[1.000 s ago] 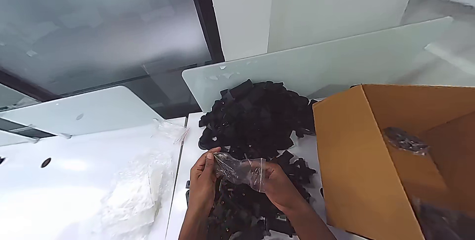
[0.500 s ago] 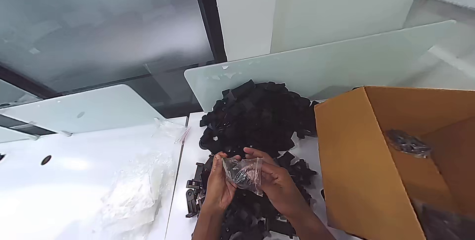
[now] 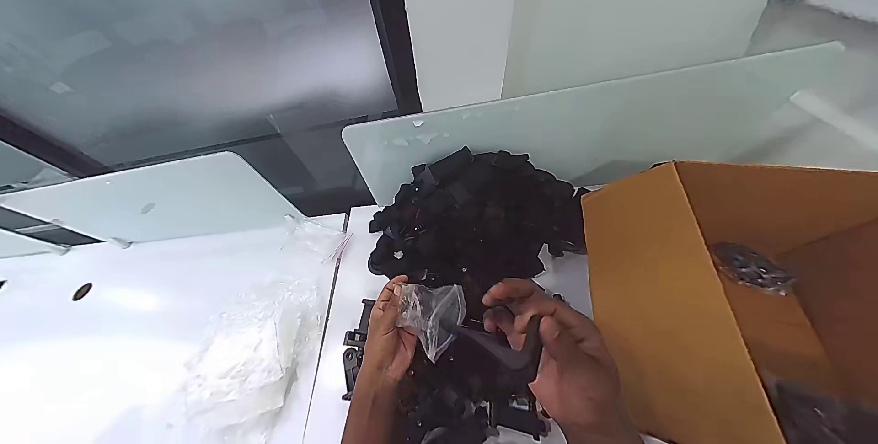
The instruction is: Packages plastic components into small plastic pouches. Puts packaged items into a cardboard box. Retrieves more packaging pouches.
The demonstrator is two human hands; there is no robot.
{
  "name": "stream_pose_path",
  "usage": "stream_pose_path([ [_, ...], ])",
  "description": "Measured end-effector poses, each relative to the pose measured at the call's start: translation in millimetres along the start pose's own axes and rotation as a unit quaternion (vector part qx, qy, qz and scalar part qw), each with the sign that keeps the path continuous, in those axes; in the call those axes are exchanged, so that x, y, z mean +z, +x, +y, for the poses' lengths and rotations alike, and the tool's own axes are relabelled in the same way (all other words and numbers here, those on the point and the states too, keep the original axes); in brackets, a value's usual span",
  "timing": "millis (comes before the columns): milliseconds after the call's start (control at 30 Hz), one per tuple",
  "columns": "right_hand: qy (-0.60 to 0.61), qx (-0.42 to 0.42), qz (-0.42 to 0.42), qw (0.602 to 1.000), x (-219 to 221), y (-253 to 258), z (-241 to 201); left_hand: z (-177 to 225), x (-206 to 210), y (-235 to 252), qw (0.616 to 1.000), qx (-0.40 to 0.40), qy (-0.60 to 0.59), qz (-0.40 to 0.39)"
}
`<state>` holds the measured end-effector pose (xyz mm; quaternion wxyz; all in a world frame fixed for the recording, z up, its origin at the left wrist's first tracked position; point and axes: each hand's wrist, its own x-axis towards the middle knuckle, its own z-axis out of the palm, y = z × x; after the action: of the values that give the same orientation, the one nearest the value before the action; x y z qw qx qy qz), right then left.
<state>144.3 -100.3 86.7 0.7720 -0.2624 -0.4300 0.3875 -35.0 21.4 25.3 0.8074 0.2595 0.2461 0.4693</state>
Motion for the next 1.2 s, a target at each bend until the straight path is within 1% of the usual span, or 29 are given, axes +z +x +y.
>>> stream_pose_path([
  [67,0.102,0.016,0.051,0.993,2,0,-1,3,-5,0,1.000,0.011,-0.014,-0.001],
  [133,0.146,0.035,0.114,0.982,2,0,-2,8,-10,-1,0.999,0.024,-0.028,0.001],
  [233,0.087,0.066,0.197,0.974,3,3,0,17,-17,-1,0.998,0.043,-0.039,0.010],
  [300,0.039,0.093,0.235,0.967,7,4,6,25,-27,1,0.997,0.058,-0.047,0.009],
  [400,0.004,0.154,0.219,0.964,12,2,17,34,-46,5,0.996,0.073,-0.057,0.014],
  [533,-0.040,0.238,0.147,0.959,29,1,37,42,-69,7,0.992,0.085,-0.087,0.034],
  [600,-0.065,0.262,0.113,0.956,37,0,50,45,-78,7,0.990,0.088,-0.100,0.044],
  [700,-0.132,0.268,0.100,0.949,46,-1,66,46,-89,7,0.989,0.085,-0.108,0.053],
  [767,-0.219,0.264,0.095,0.935,44,-1,71,44,-98,6,0.989,0.077,-0.110,0.055],
  [833,-0.273,0.273,0.102,0.917,37,-1,74,44,-104,7,0.989,0.072,-0.117,0.056],
  [933,-0.262,0.292,0.149,0.908,27,-5,74,43,-107,9,0.990,0.065,-0.103,0.072],
  [1033,-0.271,0.289,0.182,0.900,24,-11,74,41,-107,9,0.992,0.056,-0.080,0.078],
  [1200,-0.319,0.273,0.153,0.895,19,-16,79,38,-110,6,0.993,0.060,-0.075,0.068],
])
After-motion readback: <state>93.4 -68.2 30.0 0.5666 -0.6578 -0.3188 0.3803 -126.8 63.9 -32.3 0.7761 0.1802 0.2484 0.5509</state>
